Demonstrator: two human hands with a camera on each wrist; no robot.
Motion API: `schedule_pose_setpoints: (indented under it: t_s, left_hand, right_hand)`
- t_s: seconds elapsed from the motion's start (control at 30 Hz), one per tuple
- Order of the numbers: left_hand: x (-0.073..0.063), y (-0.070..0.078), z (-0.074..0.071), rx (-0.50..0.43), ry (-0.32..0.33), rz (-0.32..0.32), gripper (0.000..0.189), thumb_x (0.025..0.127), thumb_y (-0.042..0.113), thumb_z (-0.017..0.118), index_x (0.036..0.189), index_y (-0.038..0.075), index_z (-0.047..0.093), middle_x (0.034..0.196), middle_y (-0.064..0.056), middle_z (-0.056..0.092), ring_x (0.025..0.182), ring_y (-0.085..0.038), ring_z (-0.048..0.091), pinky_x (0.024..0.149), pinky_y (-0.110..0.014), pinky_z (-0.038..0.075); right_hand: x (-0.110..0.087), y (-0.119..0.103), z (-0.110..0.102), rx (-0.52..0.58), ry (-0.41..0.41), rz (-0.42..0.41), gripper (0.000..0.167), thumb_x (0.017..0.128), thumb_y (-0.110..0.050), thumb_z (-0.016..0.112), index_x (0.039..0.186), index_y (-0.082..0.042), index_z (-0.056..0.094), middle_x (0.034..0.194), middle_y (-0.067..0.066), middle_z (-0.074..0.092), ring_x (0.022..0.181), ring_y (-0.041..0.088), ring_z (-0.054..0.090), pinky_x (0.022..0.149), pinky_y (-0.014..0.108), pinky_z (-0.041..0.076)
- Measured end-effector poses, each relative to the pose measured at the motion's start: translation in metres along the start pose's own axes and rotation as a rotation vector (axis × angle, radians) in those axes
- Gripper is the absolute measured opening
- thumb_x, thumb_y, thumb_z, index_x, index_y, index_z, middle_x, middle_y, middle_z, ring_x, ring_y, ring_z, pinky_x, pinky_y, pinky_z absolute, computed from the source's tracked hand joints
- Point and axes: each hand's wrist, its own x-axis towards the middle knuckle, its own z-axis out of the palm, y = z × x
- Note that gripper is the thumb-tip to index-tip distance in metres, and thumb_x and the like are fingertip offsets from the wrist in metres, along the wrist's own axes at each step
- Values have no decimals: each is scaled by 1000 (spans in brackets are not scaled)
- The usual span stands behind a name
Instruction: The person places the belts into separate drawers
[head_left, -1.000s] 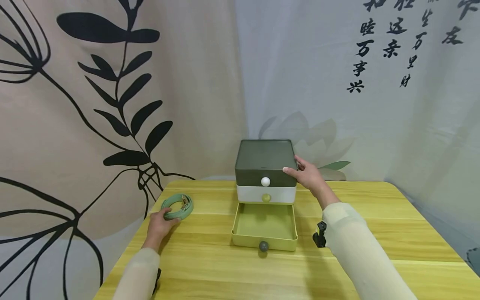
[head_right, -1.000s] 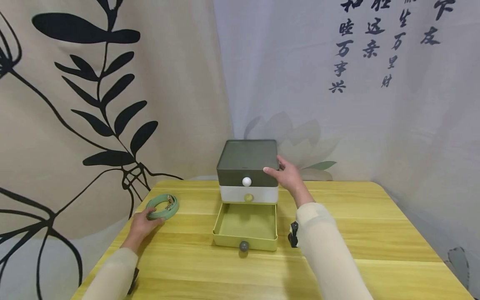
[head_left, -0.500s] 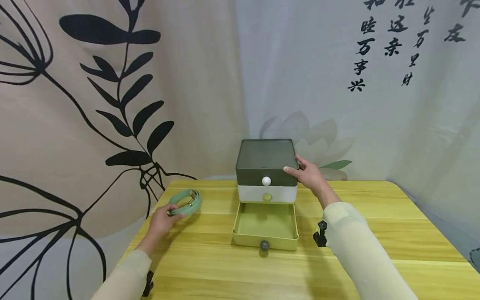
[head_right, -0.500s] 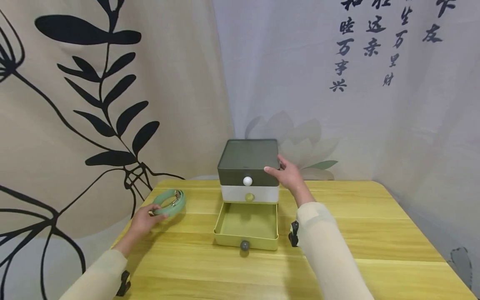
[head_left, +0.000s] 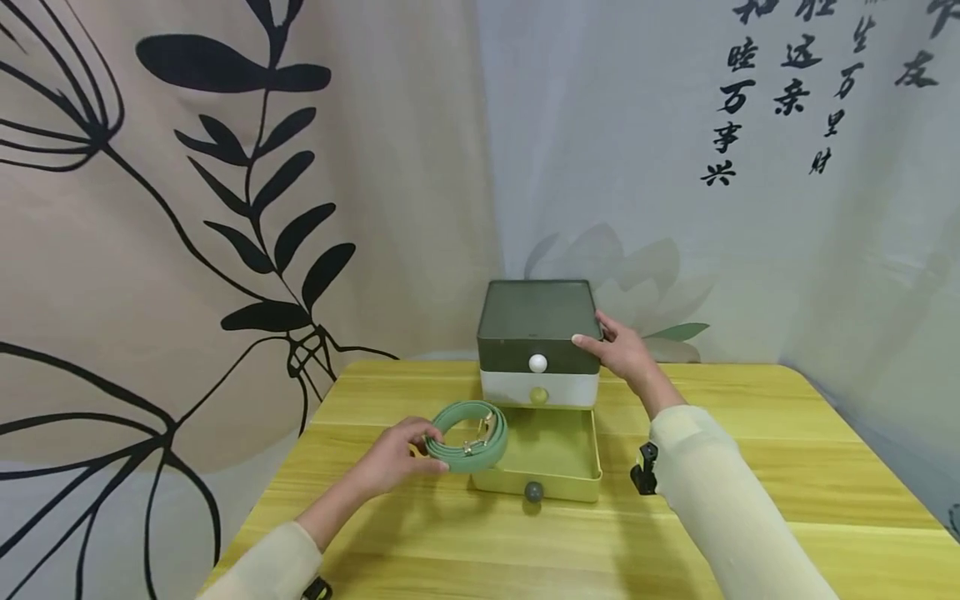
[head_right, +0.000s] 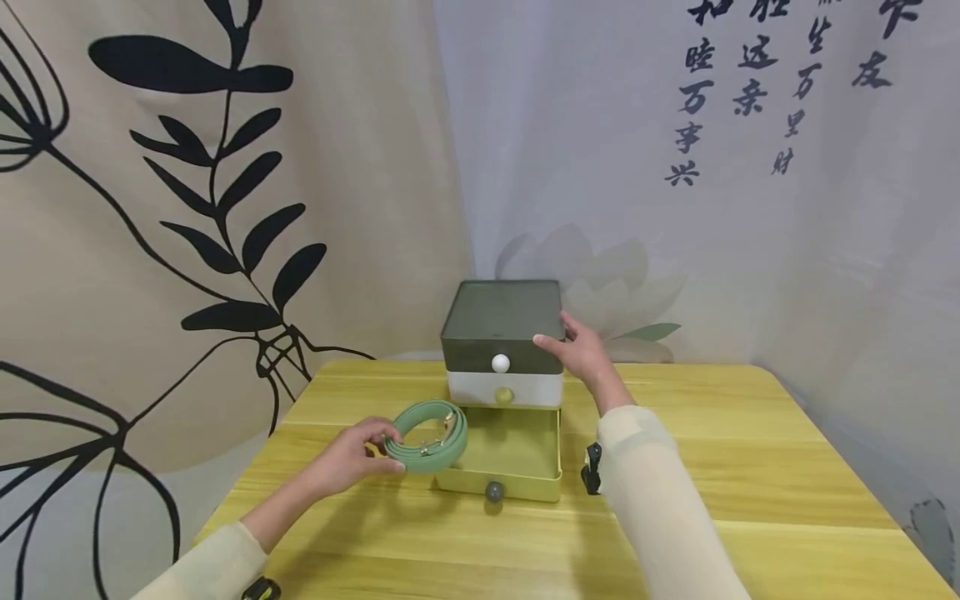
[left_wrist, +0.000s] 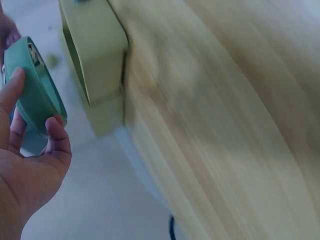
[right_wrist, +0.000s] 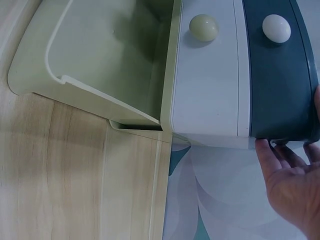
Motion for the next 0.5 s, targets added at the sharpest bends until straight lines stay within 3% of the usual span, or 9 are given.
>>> schedule_pose_setpoints:
  t_s: [0.2, 0.43, 0.5]
  left_hand:
    - [27, 17, 36, 43, -108, 61, 23, 84, 22, 82, 99, 17, 66, 114, -5, 56, 89, -20, 56, 70, -31, 48]
    - [63, 32, 65, 82, -171, 26, 24, 82, 20, 83, 99, 13, 68, 91, 2, 60, 64, -9, 47, 58, -26, 44]
    - [71, 33, 72, 119, -168, 31, 25, 82, 20, 84, 99, 12, 68, 90, 4, 62, 63, -9, 48, 60, -27, 45]
  right_hand:
    - [-2, 0, 0, -5, 5, -7, 86, 98, -43, 62, 161, -17, 10, 164, 19, 9, 149, 36, 14, 112, 51, 33]
    - [-2, 0, 0, -11, 9, -2, 86, 98, -42, 62, 161, -18, 9, 163, 20, 10, 149, 37, 15, 112, 52, 32]
    - [-1, 0, 0, -11, 7, -1, 87, 98, -43, 62, 161, -18, 9, 163, 20, 10, 148, 37, 15, 112, 52, 32]
